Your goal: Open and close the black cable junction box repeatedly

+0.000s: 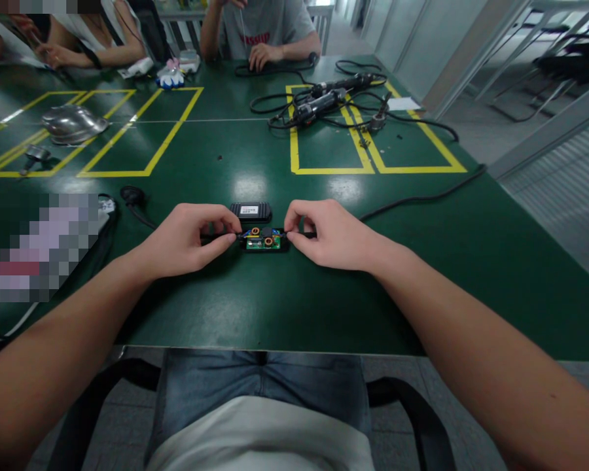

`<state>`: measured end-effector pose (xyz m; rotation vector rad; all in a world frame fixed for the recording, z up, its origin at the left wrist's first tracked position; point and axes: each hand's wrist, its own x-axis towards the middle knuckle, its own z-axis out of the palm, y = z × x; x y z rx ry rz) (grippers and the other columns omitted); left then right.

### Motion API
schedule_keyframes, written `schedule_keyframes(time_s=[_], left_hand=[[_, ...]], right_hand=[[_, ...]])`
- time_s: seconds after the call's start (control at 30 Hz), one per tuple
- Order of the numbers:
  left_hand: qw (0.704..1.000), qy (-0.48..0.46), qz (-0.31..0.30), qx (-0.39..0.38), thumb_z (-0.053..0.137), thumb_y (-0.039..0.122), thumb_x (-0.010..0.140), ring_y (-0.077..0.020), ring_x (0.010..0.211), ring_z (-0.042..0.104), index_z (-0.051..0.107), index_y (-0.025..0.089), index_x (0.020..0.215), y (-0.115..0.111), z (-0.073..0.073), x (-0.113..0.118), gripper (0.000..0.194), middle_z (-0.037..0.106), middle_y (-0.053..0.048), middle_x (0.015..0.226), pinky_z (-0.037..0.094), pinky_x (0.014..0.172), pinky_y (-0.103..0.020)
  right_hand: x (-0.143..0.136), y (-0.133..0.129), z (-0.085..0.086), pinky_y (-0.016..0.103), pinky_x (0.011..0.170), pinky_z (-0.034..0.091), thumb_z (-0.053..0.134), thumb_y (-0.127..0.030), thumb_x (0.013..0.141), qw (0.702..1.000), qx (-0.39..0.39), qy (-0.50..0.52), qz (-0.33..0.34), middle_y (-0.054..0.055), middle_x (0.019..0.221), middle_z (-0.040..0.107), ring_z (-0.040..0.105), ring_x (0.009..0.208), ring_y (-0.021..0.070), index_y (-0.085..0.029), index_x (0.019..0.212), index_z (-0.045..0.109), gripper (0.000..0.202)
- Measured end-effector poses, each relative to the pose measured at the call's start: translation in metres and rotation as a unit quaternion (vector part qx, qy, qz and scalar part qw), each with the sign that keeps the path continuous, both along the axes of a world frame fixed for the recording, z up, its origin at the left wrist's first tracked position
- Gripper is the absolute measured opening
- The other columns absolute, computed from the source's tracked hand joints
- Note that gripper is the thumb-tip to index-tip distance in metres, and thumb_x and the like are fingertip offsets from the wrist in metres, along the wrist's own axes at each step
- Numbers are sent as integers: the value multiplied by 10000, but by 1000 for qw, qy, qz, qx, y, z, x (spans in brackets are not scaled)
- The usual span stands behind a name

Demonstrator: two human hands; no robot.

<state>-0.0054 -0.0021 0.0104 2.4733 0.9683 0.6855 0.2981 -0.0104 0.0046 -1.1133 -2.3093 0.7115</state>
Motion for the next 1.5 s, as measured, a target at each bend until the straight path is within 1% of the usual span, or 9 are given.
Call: schedule_keyframes(time_s=[0.37,0.6,0.83,1.0,1.07,1.23,1.33,1.43,1.5], left_hand=[[1000,11,-5,-12,661,262,950,-128,601,599,785,181,950,2,-2,0,148,719,10,728,447,640,-265],[1000,15,-4,-15,666,264,956,-124,595,590,792,184,952,2,-2,-1,149,705,19,715,460,667,-272],[1000,21,-7,0,678,277,969,-142,672,627,810,187,960,4,-1,-2,160,743,-12,822,479,708,-290],[1000,16,-3,-2,674,297,971,-169,756,666,812,192,947,3,-1,-2,175,770,-53,949,509,741,-311],[1000,17,1,-6,676,302,969,-176,770,671,811,195,949,3,-1,-2,173,768,-58,966,520,749,-318],[1000,19,-2,-8,675,294,963,-170,743,661,803,193,950,3,-1,-1,163,764,-48,933,531,762,-322],[1000,15,-1,-11,677,291,964,-168,724,658,803,197,982,3,-2,-1,159,761,-29,866,533,761,-316],[1000,10,3,-18,679,283,973,-160,704,654,803,194,1007,3,-2,-1,156,761,-14,825,528,748,-304],[1000,6,1,-17,683,278,974,-154,703,654,799,190,986,3,-3,-1,147,768,-16,828,522,740,-297]], right_hand=[[2,2,-3,329,633,411,699,-281,919,1000,-1,-4,9,-5,737,701,600,635,167,-227,935,732,65],[2,2,-3,330,652,451,694,-270,910,1000,10,-5,8,5,755,718,627,666,175,-228,928,743,67],[2,3,-4,339,677,479,697,-273,911,1000,13,-1,9,13,774,727,642,686,186,-234,920,751,67],[1,3,-4,353,703,500,703,-280,916,1000,7,6,8,22,805,748,646,701,200,-238,989,790,120],[1,3,-5,354,701,498,708,-279,918,1000,6,8,7,20,797,748,642,700,202,-242,999,802,129],[1,3,-4,350,701,497,712,-278,917,1000,6,9,13,23,796,753,642,699,200,-236,980,813,126],[2,3,-4,353,708,501,718,-275,915,1000,-2,13,14,25,798,759,654,705,204,-238,964,810,110],[3,4,-5,351,691,486,715,-284,920,1000,-9,14,13,15,768,735,651,686,199,-235,972,812,121],[3,4,-5,347,678,472,711,-288,921,1000,-10,12,12,11,759,724,636,671,192,-231,978,816,133]])
